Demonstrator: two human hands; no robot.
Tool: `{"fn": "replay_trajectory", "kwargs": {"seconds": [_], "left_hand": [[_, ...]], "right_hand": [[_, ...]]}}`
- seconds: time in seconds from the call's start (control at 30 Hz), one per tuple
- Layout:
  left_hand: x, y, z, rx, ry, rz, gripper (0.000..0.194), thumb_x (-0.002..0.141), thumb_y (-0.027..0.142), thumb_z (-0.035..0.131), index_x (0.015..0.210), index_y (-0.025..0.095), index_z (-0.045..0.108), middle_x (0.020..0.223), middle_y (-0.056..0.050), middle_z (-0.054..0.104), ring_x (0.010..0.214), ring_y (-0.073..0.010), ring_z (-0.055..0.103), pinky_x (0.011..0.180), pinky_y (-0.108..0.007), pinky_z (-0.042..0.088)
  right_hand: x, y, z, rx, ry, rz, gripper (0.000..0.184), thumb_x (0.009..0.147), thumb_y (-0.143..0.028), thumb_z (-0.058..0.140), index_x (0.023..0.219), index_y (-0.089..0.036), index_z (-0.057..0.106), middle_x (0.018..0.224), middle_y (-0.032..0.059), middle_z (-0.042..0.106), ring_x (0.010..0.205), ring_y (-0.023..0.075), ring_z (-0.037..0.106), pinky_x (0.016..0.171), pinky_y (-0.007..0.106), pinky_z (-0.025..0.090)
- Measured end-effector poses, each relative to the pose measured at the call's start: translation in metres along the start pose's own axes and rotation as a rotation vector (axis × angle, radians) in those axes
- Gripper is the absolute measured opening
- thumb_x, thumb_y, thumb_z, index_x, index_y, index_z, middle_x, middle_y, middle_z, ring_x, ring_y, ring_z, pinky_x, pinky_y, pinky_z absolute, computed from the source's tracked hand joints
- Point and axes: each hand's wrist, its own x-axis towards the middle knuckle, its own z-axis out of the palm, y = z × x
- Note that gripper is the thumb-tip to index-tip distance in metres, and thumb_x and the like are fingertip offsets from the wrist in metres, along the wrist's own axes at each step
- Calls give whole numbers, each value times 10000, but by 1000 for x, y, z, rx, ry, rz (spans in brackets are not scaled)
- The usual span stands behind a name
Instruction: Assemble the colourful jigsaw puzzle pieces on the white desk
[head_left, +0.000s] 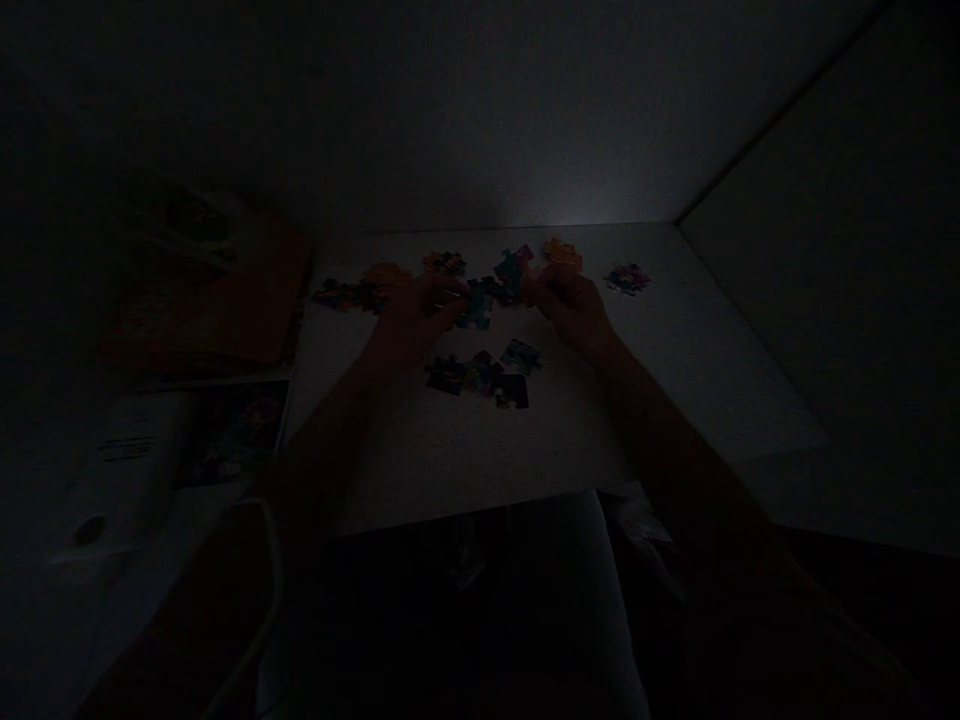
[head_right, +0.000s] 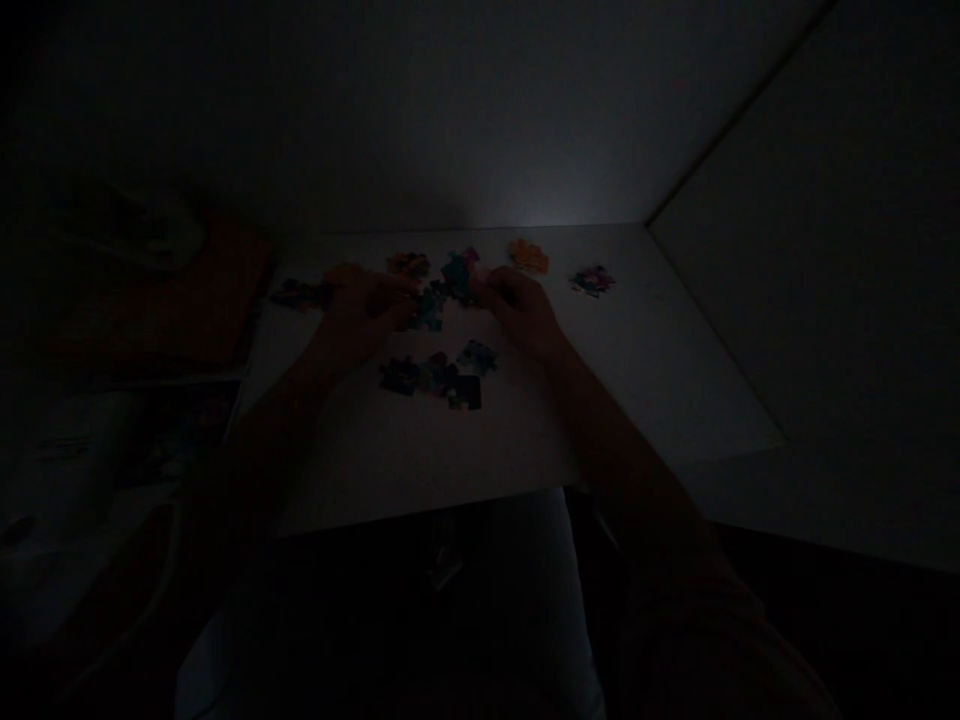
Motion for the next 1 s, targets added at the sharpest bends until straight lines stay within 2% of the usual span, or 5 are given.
{"fn": "replay_trajectory", "kwargs": {"seconds": [0.23, 0.5, 0.7, 0.9, 1.0], "left_hand": [[1, 7, -4, -32, 18, -29, 186, 1034, 241, 856, 1210, 199, 813, 1082, -70, 840, 950, -188, 826, 841, -277, 696], [-1, 9, -5, -20, 16, -57, 216, 1060, 265, 855, 1261, 198, 811, 1127, -79, 833, 820, -159, 805, 717, -253, 687], [0, 5, -7, -1, 2, -18, 249, 1045, 283, 866, 1279, 202, 846, 1079, -69, 834, 731, -148, 757, 654, -248, 649], [1, 2, -8, 27, 4, 7, 217, 1023, 324, 878, 1208, 211, 864, 1035, -64, 835, 810, -176, 783, 727, -270, 640], [2, 1, -8, 52, 1, 58, 227, 1029, 335, 880, 1217, 208, 881, 1080, -79, 854, 923, -199, 820, 810, -289, 643]], "right_hand": [[1, 2, 0, 12, 11, 27, 866, 755, -1115, 876, 803, -294, 605, 779, -10, 678, 719, 178, 543, 733, 357, 544], [-1, 0, -1, 23, -2, 25, 759, 835, -1012, 914, 844, -275, 732, 789, -5, 706, 668, 150, 504, 641, 329, 476], [0, 4, -1, 65, -9, 46, 705, 822, -957, 948, 867, -284, 745, 852, 9, 767, 648, 148, 527, 601, 330, 503], [1, 5, 0, 86, 13, 60, 742, 760, -986, 966, 839, -295, 709, 929, 27, 816, 684, 163, 585, 600, 335, 559], [1, 6, -2, 93, 4, 51, 733, 771, -968, 981, 844, -290, 712, 917, 21, 816, 677, 152, 591, 609, 323, 570]]}}
